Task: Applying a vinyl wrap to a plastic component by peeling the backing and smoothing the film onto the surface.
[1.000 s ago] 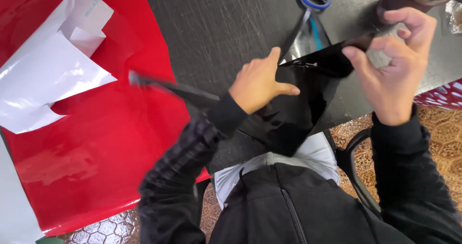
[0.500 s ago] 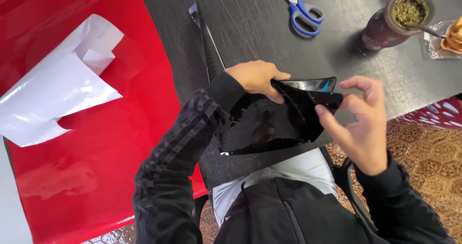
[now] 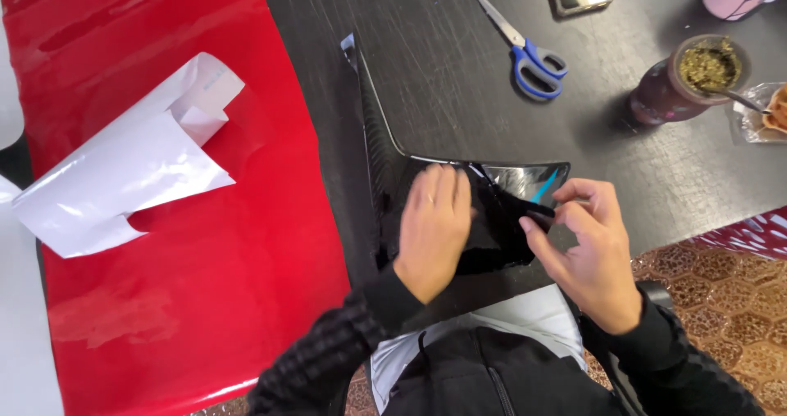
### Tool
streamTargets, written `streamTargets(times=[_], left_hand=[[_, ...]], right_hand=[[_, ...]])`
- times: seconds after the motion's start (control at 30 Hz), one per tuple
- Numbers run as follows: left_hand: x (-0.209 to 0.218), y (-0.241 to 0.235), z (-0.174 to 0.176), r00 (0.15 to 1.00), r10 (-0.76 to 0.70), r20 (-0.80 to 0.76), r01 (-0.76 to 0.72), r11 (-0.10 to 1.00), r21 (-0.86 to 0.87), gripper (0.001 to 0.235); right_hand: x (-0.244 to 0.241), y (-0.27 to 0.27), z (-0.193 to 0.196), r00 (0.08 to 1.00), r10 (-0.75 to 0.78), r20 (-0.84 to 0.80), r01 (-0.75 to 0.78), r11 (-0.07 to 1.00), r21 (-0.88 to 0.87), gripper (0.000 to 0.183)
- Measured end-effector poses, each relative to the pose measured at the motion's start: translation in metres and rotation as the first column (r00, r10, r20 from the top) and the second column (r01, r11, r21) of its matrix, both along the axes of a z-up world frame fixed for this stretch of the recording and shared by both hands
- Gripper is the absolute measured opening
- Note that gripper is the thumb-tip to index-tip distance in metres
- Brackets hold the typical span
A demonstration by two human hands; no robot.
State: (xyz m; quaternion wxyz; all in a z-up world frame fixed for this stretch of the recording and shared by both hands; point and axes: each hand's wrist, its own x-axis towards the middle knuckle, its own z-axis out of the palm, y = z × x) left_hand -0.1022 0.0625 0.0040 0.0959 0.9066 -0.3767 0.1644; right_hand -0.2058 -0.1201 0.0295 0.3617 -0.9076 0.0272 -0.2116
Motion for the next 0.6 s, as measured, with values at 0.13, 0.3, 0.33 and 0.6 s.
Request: streamTargets(times=[0.13, 0.3, 0.33, 0.6], left_hand=[[-0.022, 0.016, -0.034, 0.978, -0.206, 0.022, 0.207, 0.971, -0.118, 0.046], [-0.011, 0.019, -0.04, 0.96, -0.275, 0.051, 0.279, 0.952, -0.126, 0.048], [-0.011, 0.019, -0.039, 0.957, -0.286, 0.052, 0.291, 0.947, -0.135, 0.046], [-0.009, 0.02, -0.036, 0.957, -0.281, 0.07, 0.289, 0.944, -0.159, 0.036]], right_hand=[[0.0, 0.002, -0.003, 1.0, -0.017, -0.018, 0.017, 1.0, -0.026, 0.025], [0.001, -0.002, 0.01, 1.0, -0.029, -0.005, 0.028, 0.997, -0.073, 0.031], [-0.001, -0.002, 0.011, 1.0, -0.018, 0.011, 0.019, 0.997, -0.078, 0.033], [-0.005, 0.0, 0.014, 0.999, -0.02, -0.031, 0.017, 0.995, -0.099, 0.034]])
